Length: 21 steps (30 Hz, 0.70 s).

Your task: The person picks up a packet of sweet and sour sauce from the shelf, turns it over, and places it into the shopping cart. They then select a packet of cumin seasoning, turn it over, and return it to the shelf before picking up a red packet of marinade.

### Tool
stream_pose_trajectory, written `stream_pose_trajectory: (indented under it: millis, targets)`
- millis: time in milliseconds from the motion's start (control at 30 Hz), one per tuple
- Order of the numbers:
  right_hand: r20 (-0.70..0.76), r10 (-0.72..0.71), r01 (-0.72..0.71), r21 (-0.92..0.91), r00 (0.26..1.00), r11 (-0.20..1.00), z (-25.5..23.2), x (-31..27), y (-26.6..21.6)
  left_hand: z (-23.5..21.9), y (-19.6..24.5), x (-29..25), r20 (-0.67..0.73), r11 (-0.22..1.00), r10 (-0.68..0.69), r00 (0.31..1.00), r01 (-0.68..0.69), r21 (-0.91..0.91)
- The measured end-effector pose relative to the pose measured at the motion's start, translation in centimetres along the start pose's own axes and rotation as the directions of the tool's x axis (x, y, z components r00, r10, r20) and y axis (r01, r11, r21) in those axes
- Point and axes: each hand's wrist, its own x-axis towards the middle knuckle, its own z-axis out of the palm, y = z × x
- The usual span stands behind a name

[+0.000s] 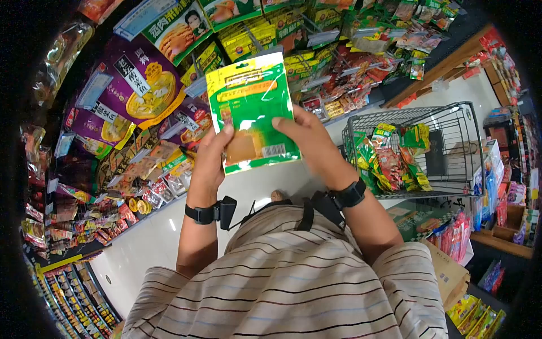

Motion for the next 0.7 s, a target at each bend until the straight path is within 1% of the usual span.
stream_pose_trajectory:
  millis: [100, 267, 367, 433, 467, 567, 700]
  targets:
    - [-0.019, 0.077, -0.076, 0.048, 0.997, 0.996, 0.8, 0.3, -0.2, -0.8, 0.2, -0.4, 0.018, 0.998, 0.012, 1.000, -0.011, -0.058]
    - [0.006, 0.036, -0.036, 0.017, 0.999, 0.999, 1.7, 0.7, 1.0, -2.5, -0.1, -1.2, -0.024, 0.999, 0.046, 0.999, -0.047, -0.025]
    - [0.032, 0.004, -0.003, -0.022, 0.999, 1.000, 2.3, 0.6, 1.1, -2.0, 0.6, -2.1, -0.052, 0.997, 0.063, 0.997, -0.065, -0.036]
    - [0.038, -0.017, 0.018, -0.042, 0.999, 0.999, 2.6, 0.7, 1.3, -1.9, 0.7, -2.4, -0.062, 0.994, 0.051, 0.997, -0.056, -0.098]
    - [0.036, -0.010, 0.012, -0.041, 0.999, 0.999, 2.6, 0.7, 1.3, -2.0, 0.7, -2.4, -0.066, 0.990, 0.045, 0.997, -0.053, -0.128]
    - [0.030, 0.007, -0.007, -0.015, 1.000, 1.000, 2.5, 0.6, 1.6, -2.7, 0.0, -2.1, -0.089, 0.991, 0.075, 0.993, -0.084, -0.107]
    - [0.024, 0.039, -0.040, 0.039, 0.999, 0.998, 1.8, 0.4, 2.3, -2.7, -0.3, -2.4, -0.074, 0.992, 0.056, 0.996, -0.064, -0.107]
